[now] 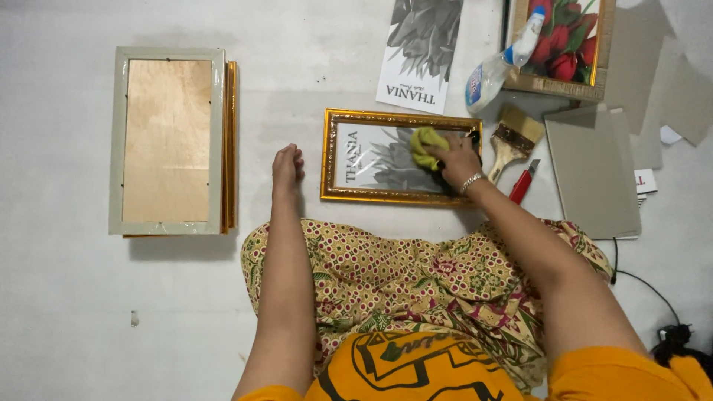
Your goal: Clean the glass of a picture frame and assemble the artwork and backing inside.
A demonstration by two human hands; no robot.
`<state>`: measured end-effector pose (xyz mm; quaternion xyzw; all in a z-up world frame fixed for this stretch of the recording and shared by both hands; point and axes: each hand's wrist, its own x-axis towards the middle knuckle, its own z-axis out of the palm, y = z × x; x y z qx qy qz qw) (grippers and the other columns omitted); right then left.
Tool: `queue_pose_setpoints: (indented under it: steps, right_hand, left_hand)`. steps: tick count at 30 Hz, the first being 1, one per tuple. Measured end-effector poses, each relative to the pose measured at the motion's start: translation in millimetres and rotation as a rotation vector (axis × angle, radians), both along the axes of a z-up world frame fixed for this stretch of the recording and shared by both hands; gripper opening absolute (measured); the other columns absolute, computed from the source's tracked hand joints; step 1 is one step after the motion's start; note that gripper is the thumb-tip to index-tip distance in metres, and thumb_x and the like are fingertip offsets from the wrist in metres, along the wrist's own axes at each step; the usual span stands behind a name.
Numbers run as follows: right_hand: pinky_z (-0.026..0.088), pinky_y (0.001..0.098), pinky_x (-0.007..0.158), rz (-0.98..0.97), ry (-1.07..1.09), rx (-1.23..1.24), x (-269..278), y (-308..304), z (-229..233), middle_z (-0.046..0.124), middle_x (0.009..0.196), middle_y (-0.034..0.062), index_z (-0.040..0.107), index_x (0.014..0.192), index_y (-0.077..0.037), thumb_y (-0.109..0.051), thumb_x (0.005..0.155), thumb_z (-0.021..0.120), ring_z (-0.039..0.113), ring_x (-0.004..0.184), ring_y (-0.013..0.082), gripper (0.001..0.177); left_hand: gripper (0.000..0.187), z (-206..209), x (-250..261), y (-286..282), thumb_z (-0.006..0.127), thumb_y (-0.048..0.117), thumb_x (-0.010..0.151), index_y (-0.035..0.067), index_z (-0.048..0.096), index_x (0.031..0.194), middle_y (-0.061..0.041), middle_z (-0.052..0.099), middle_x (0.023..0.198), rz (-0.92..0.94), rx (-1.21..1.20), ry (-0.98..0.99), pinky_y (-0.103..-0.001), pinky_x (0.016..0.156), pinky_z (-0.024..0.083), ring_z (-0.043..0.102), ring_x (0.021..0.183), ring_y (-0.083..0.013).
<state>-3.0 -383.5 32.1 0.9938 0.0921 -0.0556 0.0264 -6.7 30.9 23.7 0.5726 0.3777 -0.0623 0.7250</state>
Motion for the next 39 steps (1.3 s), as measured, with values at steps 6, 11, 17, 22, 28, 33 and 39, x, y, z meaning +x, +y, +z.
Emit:
queue_pose_setpoints:
  steps: [6, 11, 17, 22, 28, 33, 39]
  right_hand:
    - [0.049, 0.0325, 0.079, -0.305, 0.684, 0.428, -52.6, 13.0, 57.1, 0.051, 0.12, 0.0079, 0.048, 0.152, -0.025, -0.073, 0.085, 0.048, 0.056, 0.089, 0.0212, 0.082]
    - [0.06, 0.0453, 0.081, 0.288, -0.187, 0.001, 0.2, -73.7, -27.2, 0.051, 0.142, 0.0017, 0.069, 0.122, -0.039, -0.025, 0.087, 0.074, 0.057, 0.114, 0.0378, 0.038]
    - [0.066, 0.0559, 0.073, -0.373, -0.173, 0.084, 40.0, -64.2, -99.1, 0.029, 0.143, 0.0108, 0.049, 0.145, -0.041, -0.014, 0.086, 0.075, 0.04, 0.119, 0.0496, 0.07]
    - [0.063, 0.0564, 0.085, -0.466, 0.022, 0.217, 35.7, 64.8, -57.9, 0.029, 0.154, 0.0096, 0.041, 0.152, -0.045, -0.022, 0.087, 0.07, 0.036, 0.134, 0.0472, 0.075]
    - [0.061, 0.0564, 0.092, -0.377, 0.168, 0.346, 49.5, 177.8, -22.5, 0.025, 0.16, 0.0075, 0.037, 0.153, -0.048, -0.025, 0.088, 0.066, 0.036, 0.137, 0.0466, 0.075]
    - [0.06, 0.0494, 0.097, -0.037, 0.297, 0.301, 31.6, 225.7, 3.5, 0.031, 0.156, 0.0025, 0.048, 0.146, -0.044, -0.02, 0.087, 0.067, 0.041, 0.132, 0.0412, 0.066]
    - [0.058, 0.0455, 0.097, 0.395, 0.292, 0.286, -4.9, 150.6, 9.4, 0.049, 0.141, -0.0011, 0.07, 0.122, -0.042, -0.01, 0.085, 0.071, 0.051, 0.123, 0.0387, 0.049]
  left_hand:
    - [0.033, -12.9, 4.9, 0.8, 0.064, 0.04, 0.096, 0.017, 0.063, 0.119, 0.004, 0.064, 0.101, -0.039, -0.014, 0.002, -0.016, 0.058, 0.046, 0.06, 0.08, -0.0069]
    - [0.029, -19.1, 3.1, -0.8, 0.066, 0.038, 0.096, 0.016, 0.065, 0.114, 0.002, 0.065, 0.094, 0.027, -0.023, -0.045, -0.014, 0.051, 0.045, 0.06, 0.073, -0.0083]
    - [0.034, -38.7, 8.8, 0.6, 0.068, 0.04, 0.094, 0.016, 0.066, 0.117, 0.0, 0.066, 0.104, 0.002, 0.021, -0.016, -0.017, 0.059, 0.049, 0.061, 0.082, -0.0112]
    - [0.037, -76.7, 16.2, 11.2, 0.071, 0.045, 0.092, 0.021, 0.068, 0.121, -0.001, 0.067, 0.119, -0.086, 0.082, 0.03, -0.029, 0.08, 0.054, 0.064, 0.099, -0.0155]
    - [0.044, -60.4, 11.8, 10.2, 0.071, 0.047, 0.093, 0.02, 0.066, 0.128, -0.006, 0.064, 0.129, -0.112, 0.093, 0.03, -0.038, 0.094, 0.053, 0.063, 0.113, -0.022]
    - [0.043, -69.9, 14.1, 10.7, 0.069, 0.049, 0.093, 0.02, 0.066, 0.125, -0.004, 0.065, 0.123, -0.124, 0.109, 0.026, -0.035, 0.09, 0.053, 0.064, 0.107, -0.0201]
    - [0.043, -57.6, 12.5, 9.4, 0.07, 0.048, 0.093, 0.02, 0.064, 0.126, -0.004, 0.061, 0.123, -0.094, 0.044, -0.015, -0.035, 0.092, 0.049, 0.059, 0.106, -0.0202]
